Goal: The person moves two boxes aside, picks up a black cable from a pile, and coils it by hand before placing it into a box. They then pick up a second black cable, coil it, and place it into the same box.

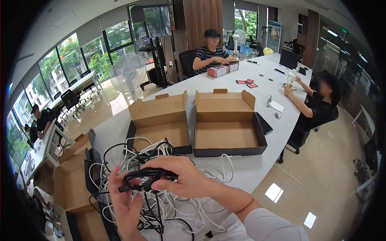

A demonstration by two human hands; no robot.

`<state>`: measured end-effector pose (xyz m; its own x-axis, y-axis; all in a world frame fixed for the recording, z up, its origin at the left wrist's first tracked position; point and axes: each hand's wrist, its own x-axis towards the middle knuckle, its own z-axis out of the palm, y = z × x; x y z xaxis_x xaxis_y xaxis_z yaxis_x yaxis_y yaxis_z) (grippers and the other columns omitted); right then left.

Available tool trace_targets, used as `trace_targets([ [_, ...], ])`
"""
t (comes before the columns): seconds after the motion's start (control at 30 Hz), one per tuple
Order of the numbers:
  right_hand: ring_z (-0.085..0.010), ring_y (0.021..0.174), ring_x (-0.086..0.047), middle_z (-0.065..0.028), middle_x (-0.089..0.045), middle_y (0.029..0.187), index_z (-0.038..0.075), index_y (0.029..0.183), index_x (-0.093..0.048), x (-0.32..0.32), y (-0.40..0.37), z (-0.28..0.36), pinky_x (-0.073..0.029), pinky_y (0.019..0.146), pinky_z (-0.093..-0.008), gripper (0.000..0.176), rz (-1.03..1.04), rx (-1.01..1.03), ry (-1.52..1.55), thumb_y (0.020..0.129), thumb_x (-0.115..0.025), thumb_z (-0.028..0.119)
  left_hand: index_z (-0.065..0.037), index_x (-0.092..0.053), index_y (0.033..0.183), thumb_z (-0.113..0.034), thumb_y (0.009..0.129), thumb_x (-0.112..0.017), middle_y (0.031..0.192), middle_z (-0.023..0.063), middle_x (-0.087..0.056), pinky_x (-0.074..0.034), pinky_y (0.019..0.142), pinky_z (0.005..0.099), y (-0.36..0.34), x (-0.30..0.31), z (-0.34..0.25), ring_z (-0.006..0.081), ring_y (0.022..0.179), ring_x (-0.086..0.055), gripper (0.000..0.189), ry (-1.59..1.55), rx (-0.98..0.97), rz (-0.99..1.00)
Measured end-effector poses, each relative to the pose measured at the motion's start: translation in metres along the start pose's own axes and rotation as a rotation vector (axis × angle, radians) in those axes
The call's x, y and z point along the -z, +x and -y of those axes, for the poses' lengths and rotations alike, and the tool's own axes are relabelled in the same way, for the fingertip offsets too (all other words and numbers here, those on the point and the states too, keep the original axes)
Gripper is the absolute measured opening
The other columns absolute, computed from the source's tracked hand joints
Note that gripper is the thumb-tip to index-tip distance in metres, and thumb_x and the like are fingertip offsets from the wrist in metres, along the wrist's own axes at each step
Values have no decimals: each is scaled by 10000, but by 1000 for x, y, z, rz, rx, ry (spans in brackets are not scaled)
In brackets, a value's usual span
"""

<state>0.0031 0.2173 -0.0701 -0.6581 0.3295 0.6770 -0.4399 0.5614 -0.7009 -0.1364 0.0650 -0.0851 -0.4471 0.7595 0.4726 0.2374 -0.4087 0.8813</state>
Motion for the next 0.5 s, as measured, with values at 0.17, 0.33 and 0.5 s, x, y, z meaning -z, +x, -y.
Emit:
trace_targets([
  [0.17,-215,843,-630,-113,-661,983,18,1145,-609,5,-1,-2,-478,730,-290,368,-17,1,77,843,-692,212,13,-369,1380,62,875,-518,1151,93,-559,-428,963,312,3,7,9,161,1053,-565,528,62,119,115],
  [0.33,-135,830,-600,-105,-661,969,6,1184,-596,11,0,3,-462,718,-265,367,-36,-47,118,919,-612,260,29,-511,1151,-28,924,-540,925,111,-628,-551,720,289,6,9,7,182,855,-639,236,37,112,22],
  [0.5,-168,833,-589,-116,-637,994,0,1244,-551,11,0,-4,-468,744,-282,360,-63,-24,113,959,-536,221,34,-517,1124,-69,932,-550,890,91,-618,-503,717,265,8,12,5,155,767,-609,221,94,72,-66],
])
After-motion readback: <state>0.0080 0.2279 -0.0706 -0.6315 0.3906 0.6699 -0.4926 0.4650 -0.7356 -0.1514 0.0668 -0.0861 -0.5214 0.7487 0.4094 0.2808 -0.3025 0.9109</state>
